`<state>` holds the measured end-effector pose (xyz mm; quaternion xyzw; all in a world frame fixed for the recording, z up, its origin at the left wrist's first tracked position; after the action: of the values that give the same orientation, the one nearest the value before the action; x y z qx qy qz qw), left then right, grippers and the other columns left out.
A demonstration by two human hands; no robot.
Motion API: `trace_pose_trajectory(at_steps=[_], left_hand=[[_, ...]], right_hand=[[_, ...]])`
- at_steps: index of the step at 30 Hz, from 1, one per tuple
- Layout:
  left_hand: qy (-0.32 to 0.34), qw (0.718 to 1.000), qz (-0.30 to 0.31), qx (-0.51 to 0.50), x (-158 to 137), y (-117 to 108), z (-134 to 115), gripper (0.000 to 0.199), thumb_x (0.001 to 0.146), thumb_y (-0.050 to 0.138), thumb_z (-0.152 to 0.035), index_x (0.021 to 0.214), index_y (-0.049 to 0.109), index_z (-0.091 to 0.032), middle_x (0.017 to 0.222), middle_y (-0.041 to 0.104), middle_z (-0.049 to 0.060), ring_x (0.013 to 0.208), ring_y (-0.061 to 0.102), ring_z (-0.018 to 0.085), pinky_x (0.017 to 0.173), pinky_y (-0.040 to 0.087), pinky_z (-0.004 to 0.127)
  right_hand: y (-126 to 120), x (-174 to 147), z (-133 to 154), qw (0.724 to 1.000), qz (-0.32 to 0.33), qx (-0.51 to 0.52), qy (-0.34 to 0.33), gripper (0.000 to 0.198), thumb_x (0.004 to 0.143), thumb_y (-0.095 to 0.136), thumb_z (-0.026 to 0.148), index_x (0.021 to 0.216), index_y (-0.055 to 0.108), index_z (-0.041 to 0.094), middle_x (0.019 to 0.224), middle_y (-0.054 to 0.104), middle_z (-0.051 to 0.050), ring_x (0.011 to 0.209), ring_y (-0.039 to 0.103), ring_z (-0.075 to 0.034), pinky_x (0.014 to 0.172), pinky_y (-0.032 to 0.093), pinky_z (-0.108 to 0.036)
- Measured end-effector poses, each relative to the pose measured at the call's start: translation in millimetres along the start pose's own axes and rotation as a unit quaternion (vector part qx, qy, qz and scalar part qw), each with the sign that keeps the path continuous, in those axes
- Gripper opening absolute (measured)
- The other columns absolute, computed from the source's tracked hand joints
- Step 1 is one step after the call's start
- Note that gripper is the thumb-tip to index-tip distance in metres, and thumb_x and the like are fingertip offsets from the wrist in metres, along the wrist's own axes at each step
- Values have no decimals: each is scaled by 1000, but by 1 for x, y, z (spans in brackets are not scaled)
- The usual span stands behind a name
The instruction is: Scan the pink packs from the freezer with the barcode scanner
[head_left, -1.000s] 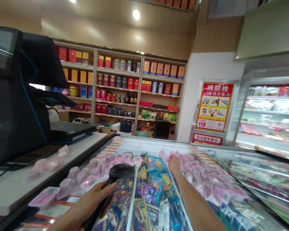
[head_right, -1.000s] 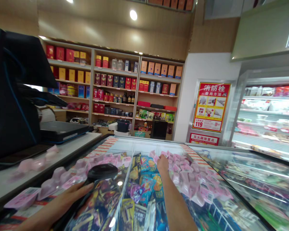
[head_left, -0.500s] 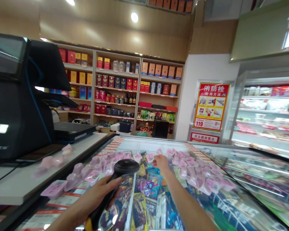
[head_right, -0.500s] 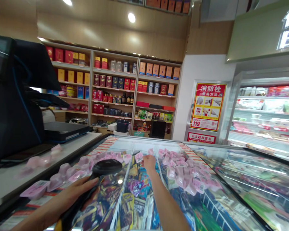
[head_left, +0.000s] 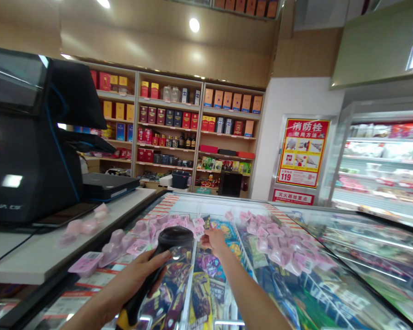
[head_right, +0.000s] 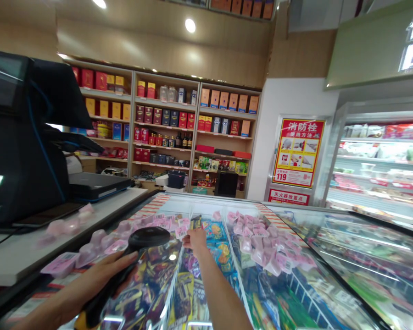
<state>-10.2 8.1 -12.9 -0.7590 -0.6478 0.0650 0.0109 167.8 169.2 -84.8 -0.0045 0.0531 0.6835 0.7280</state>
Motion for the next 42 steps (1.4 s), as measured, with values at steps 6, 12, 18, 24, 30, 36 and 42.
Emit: trace_pose_trajectory(at_steps=[6,12,18,24,30,36,42], left_hand=[[-17,1000,-24,-9,3,-6,0,39,61,51,-56,54,44,-18,37,46,-7,36,37,6,40,29,18],[-17,1000,-10,11,17,-10,8,40,63,48,-57,55,44,-18,36,43,-7,36,36,7,41,28,19],[-15,1000,-4,25,30,-6,12,40,64,46,-58,54,42,-20,35,40,-8,35,32,7,40,27,19],[-22,999,-22,24,36,-2,15,40,62,48,-59,54,45,-19,36,41,-7,36,32,7,39,27,19],[-2,1000,3,24,31,-1,16,38,66,46,-56,56,44,-19,36,41,-7,34,34,6,37,27,18],[-12,1000,-3,-16,6,4,7,37,62,53,-54,62,48,-18,45,46,-6,37,36,5,38,30,17],[-27,998,11,-57,-18,8,-2,38,58,57,-54,67,51,-17,52,52,-5,39,41,5,37,31,16]], right_hand=[[10,4,-8,997,16,-75,8,13,70,44,23,61,48,15,50,56,0,44,55,-11,45,46,-23],[-53,43,14,969,-131,-196,-78,22,69,47,26,87,54,15,80,61,-7,75,58,-18,60,46,-26],[-97,90,20,849,-220,-438,-197,44,69,48,17,113,46,11,108,51,-16,104,45,-24,84,34,-30],[-102,115,10,797,-138,-550,-210,40,67,47,9,106,47,15,92,58,-11,88,53,-20,72,36,-25],[-101,83,3,836,-170,-428,-299,31,65,45,12,96,46,17,84,59,-5,81,54,-16,71,38,-25],[-81,30,-6,883,-85,-292,-356,54,62,45,11,114,34,19,95,58,-4,87,55,-15,78,40,-28],[-45,-5,-11,878,-59,-292,-374,56,59,46,9,114,37,17,96,57,-5,87,54,-16,81,39,-30]])
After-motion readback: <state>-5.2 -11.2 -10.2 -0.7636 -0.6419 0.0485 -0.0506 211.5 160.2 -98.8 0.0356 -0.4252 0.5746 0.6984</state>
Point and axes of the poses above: each hand's wrist, its own x-axis towards the middle knuckle, its own y-axis out of the palm, z = x × y, the point moved 1 cm from there along x, towards the middle knuckle
